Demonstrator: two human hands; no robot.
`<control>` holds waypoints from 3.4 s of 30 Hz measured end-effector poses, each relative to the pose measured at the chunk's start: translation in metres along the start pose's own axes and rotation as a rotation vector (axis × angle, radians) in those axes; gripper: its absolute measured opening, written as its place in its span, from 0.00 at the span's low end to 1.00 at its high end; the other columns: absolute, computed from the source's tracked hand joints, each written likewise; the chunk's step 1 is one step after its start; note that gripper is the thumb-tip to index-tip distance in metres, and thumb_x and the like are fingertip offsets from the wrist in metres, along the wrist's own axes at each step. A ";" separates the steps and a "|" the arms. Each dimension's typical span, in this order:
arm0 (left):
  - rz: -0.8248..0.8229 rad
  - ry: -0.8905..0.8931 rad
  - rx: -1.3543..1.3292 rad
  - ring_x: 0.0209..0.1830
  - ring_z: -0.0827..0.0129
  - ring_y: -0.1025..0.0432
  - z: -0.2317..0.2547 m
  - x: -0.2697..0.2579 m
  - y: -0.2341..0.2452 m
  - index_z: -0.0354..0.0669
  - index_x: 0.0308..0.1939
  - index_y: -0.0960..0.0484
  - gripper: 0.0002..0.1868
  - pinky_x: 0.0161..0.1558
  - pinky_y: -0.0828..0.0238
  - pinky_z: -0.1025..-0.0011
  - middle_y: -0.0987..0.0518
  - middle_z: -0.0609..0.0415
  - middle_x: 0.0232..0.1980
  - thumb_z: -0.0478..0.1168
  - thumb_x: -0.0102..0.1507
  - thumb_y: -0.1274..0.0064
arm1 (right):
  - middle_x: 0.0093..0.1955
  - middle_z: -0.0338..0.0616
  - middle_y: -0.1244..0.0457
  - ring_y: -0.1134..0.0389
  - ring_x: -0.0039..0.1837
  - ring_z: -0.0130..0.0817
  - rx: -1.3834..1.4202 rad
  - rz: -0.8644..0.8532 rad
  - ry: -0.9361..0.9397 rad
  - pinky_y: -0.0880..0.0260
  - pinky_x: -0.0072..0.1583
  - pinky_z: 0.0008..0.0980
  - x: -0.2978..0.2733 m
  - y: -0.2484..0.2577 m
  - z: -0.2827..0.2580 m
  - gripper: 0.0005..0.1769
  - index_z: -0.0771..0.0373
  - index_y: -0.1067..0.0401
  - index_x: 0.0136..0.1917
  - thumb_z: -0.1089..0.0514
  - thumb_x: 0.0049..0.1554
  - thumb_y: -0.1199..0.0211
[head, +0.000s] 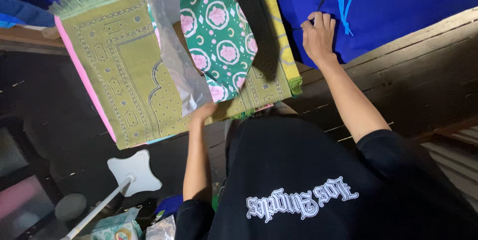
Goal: The person folds patterned wrapping paper around a small box, tucks and creases the edges, and secures the package with a black elastic band. The person then adjusts the folds and repositions the wrapped box on a patterned mat.
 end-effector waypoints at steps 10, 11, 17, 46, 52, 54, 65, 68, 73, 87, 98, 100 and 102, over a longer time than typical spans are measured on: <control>-0.058 -0.627 -0.350 0.70 0.55 0.33 0.212 -0.041 -0.016 0.44 0.70 0.35 0.22 0.68 0.38 0.61 0.28 0.42 0.68 0.41 0.72 0.59 | 0.59 0.43 0.35 0.38 0.70 0.45 0.179 0.113 -0.008 0.45 0.69 0.46 -0.030 0.046 -0.061 0.05 0.61 0.22 0.49 0.64 0.58 0.32; 0.003 -0.604 -0.291 0.68 0.55 0.30 0.226 -0.045 -0.011 0.46 0.71 0.34 0.23 0.68 0.35 0.62 0.26 0.43 0.66 0.41 0.71 0.58 | 0.58 0.41 0.34 0.38 0.71 0.44 0.189 0.122 0.003 0.45 0.69 0.46 -0.031 0.051 -0.067 0.04 0.61 0.22 0.50 0.64 0.59 0.32; 0.403 -0.909 -0.202 0.68 0.43 0.34 0.291 -0.065 0.009 0.39 0.74 0.36 0.27 0.67 0.39 0.56 0.29 0.35 0.68 0.38 0.71 0.53 | 0.54 0.40 0.32 0.36 0.70 0.42 0.254 0.119 0.039 0.44 0.69 0.45 -0.051 0.076 -0.102 0.04 0.61 0.21 0.51 0.64 0.61 0.32; 0.275 -0.322 -0.201 0.40 0.61 0.21 0.073 -0.123 0.112 0.39 0.41 0.13 0.12 0.47 0.27 0.62 0.14 0.47 0.38 0.39 0.65 0.52 | 0.44 0.47 0.32 0.31 0.48 0.50 0.533 -0.336 0.156 0.31 0.49 0.45 -0.040 0.048 -0.137 0.07 0.65 0.23 0.46 0.61 0.59 0.41; 0.694 0.083 0.120 0.41 0.46 0.21 0.035 -0.149 0.177 0.44 0.44 0.11 0.15 0.44 0.27 0.54 0.16 0.40 0.40 0.49 0.64 0.44 | 0.48 0.49 0.31 0.30 0.48 0.53 0.500 -0.417 0.108 0.30 0.48 0.47 -0.034 0.014 -0.110 0.10 0.63 0.23 0.48 0.56 0.62 0.41; 0.745 0.172 0.142 0.42 0.47 0.21 0.025 -0.149 0.188 0.45 0.43 0.10 0.16 0.45 0.27 0.54 0.15 0.41 0.40 0.50 0.61 0.42 | 0.49 0.50 0.30 0.30 0.49 0.54 0.457 -0.443 0.102 0.30 0.49 0.48 -0.030 0.004 -0.103 0.10 0.63 0.22 0.50 0.57 0.62 0.42; 0.751 0.339 0.262 0.46 0.47 0.23 -0.029 -0.116 0.212 0.49 0.43 0.11 0.15 0.52 0.30 0.50 0.16 0.42 0.43 0.51 0.58 0.42 | 0.46 0.57 0.30 0.29 0.51 0.57 0.299 -0.697 -0.051 0.32 0.52 0.52 -0.021 -0.037 -0.089 0.15 0.54 0.19 0.54 0.56 0.57 0.41; 0.763 0.260 0.356 0.55 0.47 0.28 -0.014 -0.100 0.197 0.48 0.47 0.14 0.17 0.60 0.38 0.47 0.19 0.42 0.49 0.47 0.56 0.41 | 0.46 0.61 0.30 0.29 0.51 0.59 0.198 -0.714 -0.049 0.32 0.54 0.52 -0.019 -0.049 -0.092 0.14 0.58 0.20 0.55 0.52 0.60 0.40; 0.680 0.180 0.304 0.65 0.55 0.36 0.020 -0.076 0.173 0.52 0.59 0.20 0.24 0.67 0.49 0.44 0.25 0.46 0.61 0.43 0.57 0.42 | 0.47 0.65 0.31 0.30 0.52 0.62 0.205 -0.719 -0.146 0.32 0.54 0.55 -0.017 -0.058 -0.087 0.15 0.59 0.21 0.57 0.54 0.61 0.40; 0.451 -0.268 -1.126 0.68 0.57 0.34 0.077 -0.030 0.144 0.44 0.72 0.34 0.26 0.68 0.40 0.56 0.33 0.43 0.71 0.48 0.71 0.59 | 0.70 0.52 0.37 0.39 0.73 0.42 0.874 -0.421 -0.354 0.42 0.75 0.38 0.014 -0.073 -0.080 0.25 0.67 0.34 0.71 0.53 0.67 0.55; 0.338 -0.432 -1.143 0.74 0.65 0.40 0.153 -0.024 0.131 0.32 0.77 0.40 0.37 0.74 0.47 0.66 0.34 0.49 0.75 0.59 0.75 0.71 | 0.78 0.48 0.43 0.44 0.73 0.33 1.489 -0.556 -0.624 0.48 0.75 0.35 0.021 -0.098 -0.107 0.42 0.67 0.44 0.80 0.33 0.69 0.69; 0.347 -0.358 -1.109 0.69 0.65 0.36 0.155 -0.035 0.131 0.30 0.75 0.34 0.38 0.71 0.43 0.66 0.29 0.48 0.71 0.59 0.75 0.70 | 0.76 0.55 0.40 0.42 0.65 0.35 1.505 -0.604 -0.740 0.43 0.71 0.39 0.012 -0.090 -0.107 0.42 0.67 0.41 0.80 0.34 0.70 0.69; 0.334 -0.363 -1.117 0.70 0.67 0.36 0.163 -0.051 0.130 0.31 0.74 0.35 0.38 0.71 0.44 0.68 0.29 0.49 0.71 0.60 0.74 0.70 | 0.79 0.48 0.45 0.46 0.74 0.33 1.491 -0.552 -0.629 0.52 0.76 0.37 0.009 -0.074 -0.109 0.42 0.67 0.45 0.80 0.34 0.69 0.68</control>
Point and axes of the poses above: each hand's wrist, its own x-axis towards the middle knuckle, its own y-axis out of the back of the hand, z = x × y, the point moved 4 cm from there along x, towards the middle knuckle
